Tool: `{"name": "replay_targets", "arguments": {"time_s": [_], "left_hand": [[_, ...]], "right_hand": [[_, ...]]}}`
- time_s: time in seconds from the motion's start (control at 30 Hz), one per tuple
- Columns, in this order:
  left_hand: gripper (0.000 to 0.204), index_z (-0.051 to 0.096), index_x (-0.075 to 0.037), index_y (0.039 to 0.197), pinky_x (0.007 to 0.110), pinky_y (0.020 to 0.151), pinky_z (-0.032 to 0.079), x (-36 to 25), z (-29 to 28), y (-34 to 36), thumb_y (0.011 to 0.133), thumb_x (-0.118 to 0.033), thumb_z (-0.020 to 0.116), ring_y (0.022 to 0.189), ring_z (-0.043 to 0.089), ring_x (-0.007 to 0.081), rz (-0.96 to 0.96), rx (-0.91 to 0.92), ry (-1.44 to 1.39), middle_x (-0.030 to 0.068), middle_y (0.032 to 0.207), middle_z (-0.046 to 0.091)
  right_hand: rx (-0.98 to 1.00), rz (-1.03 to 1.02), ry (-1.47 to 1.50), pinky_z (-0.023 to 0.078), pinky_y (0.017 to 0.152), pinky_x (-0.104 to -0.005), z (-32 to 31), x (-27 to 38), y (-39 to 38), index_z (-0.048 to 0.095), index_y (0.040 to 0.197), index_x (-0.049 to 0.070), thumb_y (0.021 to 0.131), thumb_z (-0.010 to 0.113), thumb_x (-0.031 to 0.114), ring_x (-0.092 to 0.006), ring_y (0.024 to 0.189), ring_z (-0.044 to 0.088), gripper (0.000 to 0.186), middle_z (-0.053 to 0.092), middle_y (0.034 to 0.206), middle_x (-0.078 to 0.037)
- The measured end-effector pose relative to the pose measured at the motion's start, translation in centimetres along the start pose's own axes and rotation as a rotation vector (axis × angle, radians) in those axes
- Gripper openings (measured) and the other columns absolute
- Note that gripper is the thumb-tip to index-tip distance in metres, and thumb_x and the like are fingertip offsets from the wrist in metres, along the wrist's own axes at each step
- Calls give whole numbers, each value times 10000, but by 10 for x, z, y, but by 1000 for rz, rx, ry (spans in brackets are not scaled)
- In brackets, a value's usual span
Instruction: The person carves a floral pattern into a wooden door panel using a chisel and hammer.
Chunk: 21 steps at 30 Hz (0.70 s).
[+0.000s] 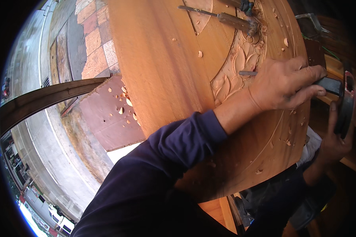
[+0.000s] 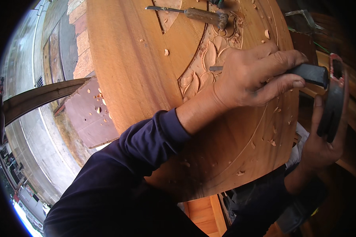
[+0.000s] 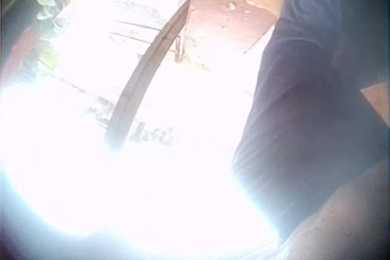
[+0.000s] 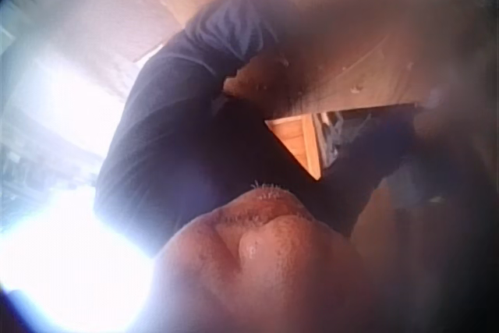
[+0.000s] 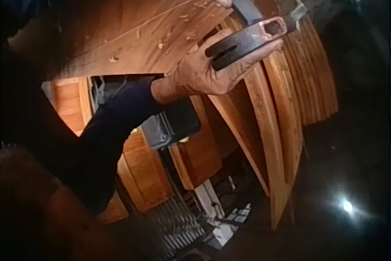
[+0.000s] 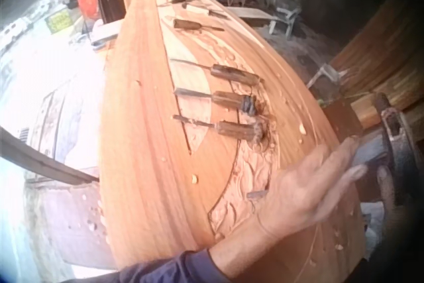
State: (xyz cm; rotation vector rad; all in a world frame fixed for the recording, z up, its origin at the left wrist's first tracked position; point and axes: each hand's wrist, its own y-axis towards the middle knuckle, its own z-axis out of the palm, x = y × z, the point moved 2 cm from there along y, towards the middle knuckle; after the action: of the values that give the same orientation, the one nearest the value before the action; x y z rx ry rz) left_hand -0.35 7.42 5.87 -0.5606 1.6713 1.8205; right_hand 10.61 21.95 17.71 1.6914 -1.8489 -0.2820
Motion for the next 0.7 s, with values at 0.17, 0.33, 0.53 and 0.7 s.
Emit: {"name": "replay_targets", "arguments": {"time_s": [0.17,0.33,0.53,0.7], "left_hand": [[368,746,-131,1163,327,487,469,-1,-8,3,848,-300,832,586,614,190,-43,-35,-24,44,718,582],[442,732,-163,1236,283,467,428,-20,-25,-9,835,-331,813,577,557,134,204,56,147,9,773,573],[363,669,-98,1136,266,469,401,-33,-36,-4,925,-389,715,573,528,149,7,2,-101,7,760,548],[643,527,-138,822,257,415,288,22,-90,33,944,-770,530,481,373,105,-651,-465,-553,-15,624,396]], "right_hand": [[2,210,-4,557,885,-302,8,4,-7,569,1435,-39,966,717,22,-142,978,679,496,728,1134,-89],[-17,114,16,552,907,-307,15,-2,-31,588,1409,-24,993,700,104,-173,1000,696,449,733,1121,-90],[-88,749,508,494,718,-271,27,-4,-121,619,1287,-15,989,653,50,-127,777,605,308,663,992,-62],[-218,947,757,425,604,-234,49,12,-184,600,1293,-6,983,617,14,-84,650,500,311,570,818,-21]]}}
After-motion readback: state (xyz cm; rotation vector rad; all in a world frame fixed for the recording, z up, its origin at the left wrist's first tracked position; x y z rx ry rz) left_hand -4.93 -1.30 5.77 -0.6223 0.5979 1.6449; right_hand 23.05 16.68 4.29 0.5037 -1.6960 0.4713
